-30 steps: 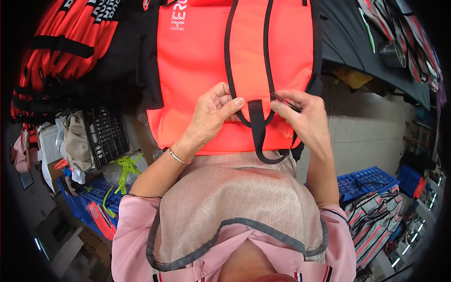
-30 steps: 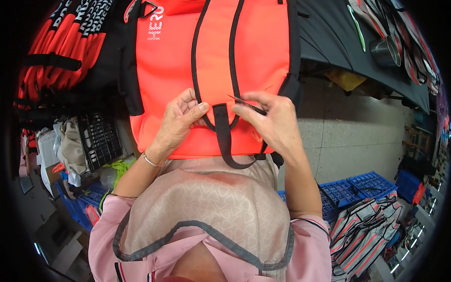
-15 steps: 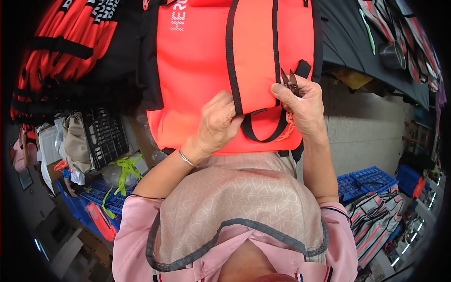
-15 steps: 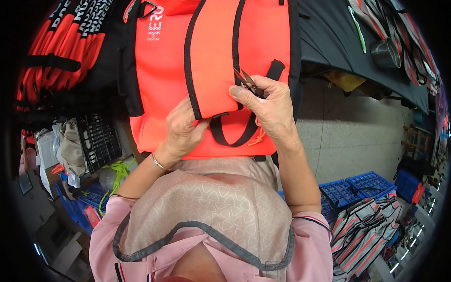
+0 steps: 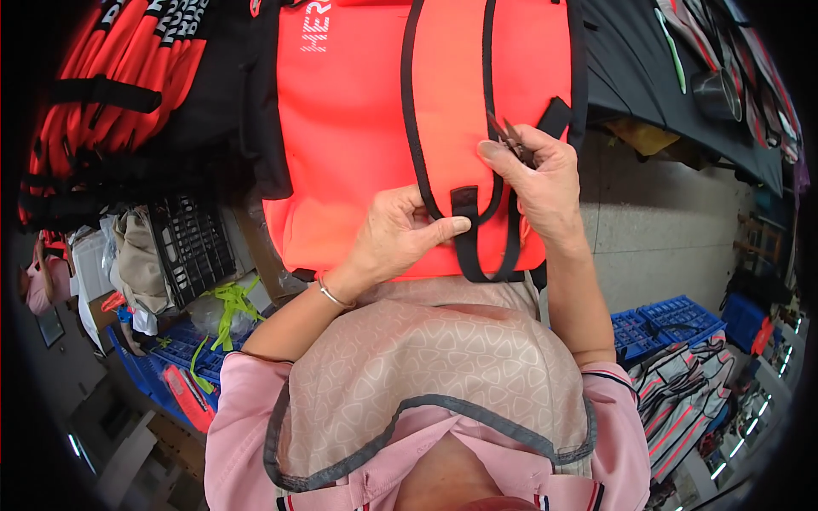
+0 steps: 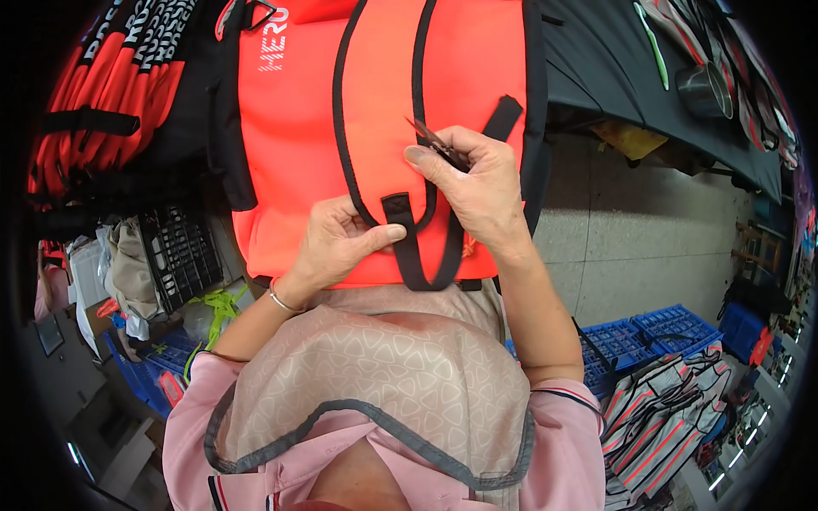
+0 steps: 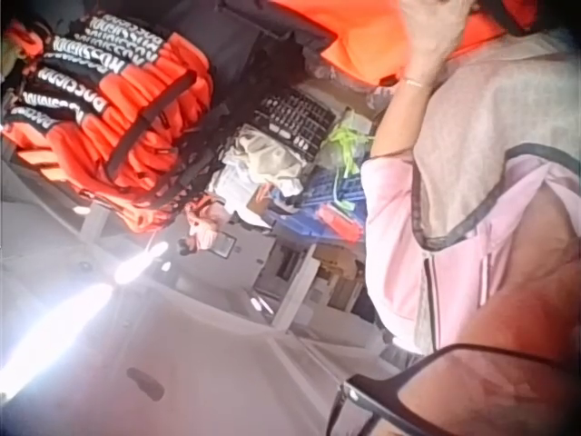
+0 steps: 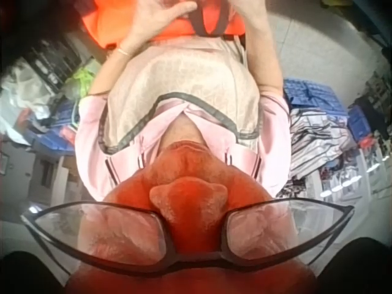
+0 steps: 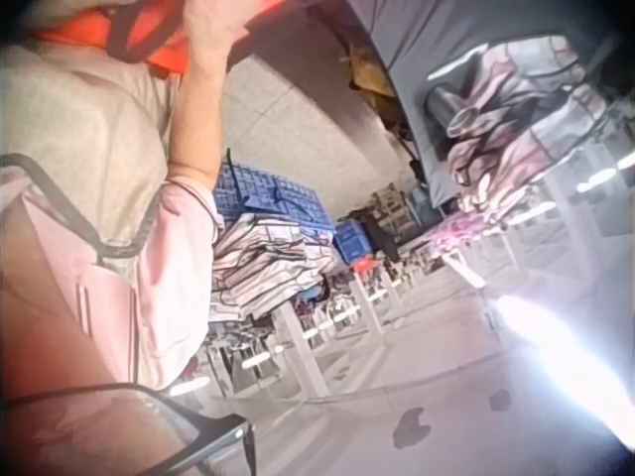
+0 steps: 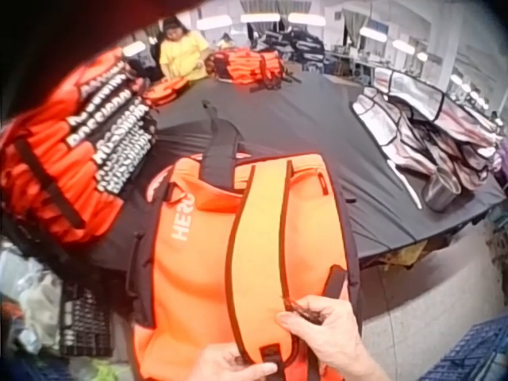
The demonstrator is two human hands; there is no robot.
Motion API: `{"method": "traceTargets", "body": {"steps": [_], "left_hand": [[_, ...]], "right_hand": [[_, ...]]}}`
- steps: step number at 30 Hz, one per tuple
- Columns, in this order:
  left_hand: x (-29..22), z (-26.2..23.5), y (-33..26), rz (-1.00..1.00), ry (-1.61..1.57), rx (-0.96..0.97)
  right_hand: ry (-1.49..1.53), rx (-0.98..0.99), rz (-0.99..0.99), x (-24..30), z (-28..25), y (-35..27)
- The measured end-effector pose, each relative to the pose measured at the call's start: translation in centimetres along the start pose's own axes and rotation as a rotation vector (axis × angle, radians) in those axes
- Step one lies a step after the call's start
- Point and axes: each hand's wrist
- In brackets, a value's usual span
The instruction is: Inspecting and trimming loose threads on red and black backpacks using small scissors.
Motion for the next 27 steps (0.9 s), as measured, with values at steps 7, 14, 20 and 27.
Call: {"method": "traceTargets", "body": {"steps": [7, 14, 20, 27], "left_hand": [[-0.5, -0.5, 0.1, -0.387, -0.361, 0.143], [0.1, -0.8, 0.3, -0.405, -0.263, 0.119], [0.0, -0.4, 0.2, -0.347, -0.275, 0.076], [0.0, -0.2, -0.1, -0.307, -0.237, 0.036]], "right_hand": [[-0.219, -0.015, 0.055, 0.0, 0.9, -0.7], [-0.547, -0.055, -0.252, 1.2, 0.2, -4.2], [-1.015, 0.037, -0.664, 0.8, 0.1, -5.3], [-1.080, 0.040, -0.729, 0.5, 0.5, -5.0]]}}
Point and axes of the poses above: each hand's wrist, its own y-axis towards the middle knuckle, its own z-axis out of the palm, x = y × z, and after that the axes turned 15 degrees about -z, right-handed
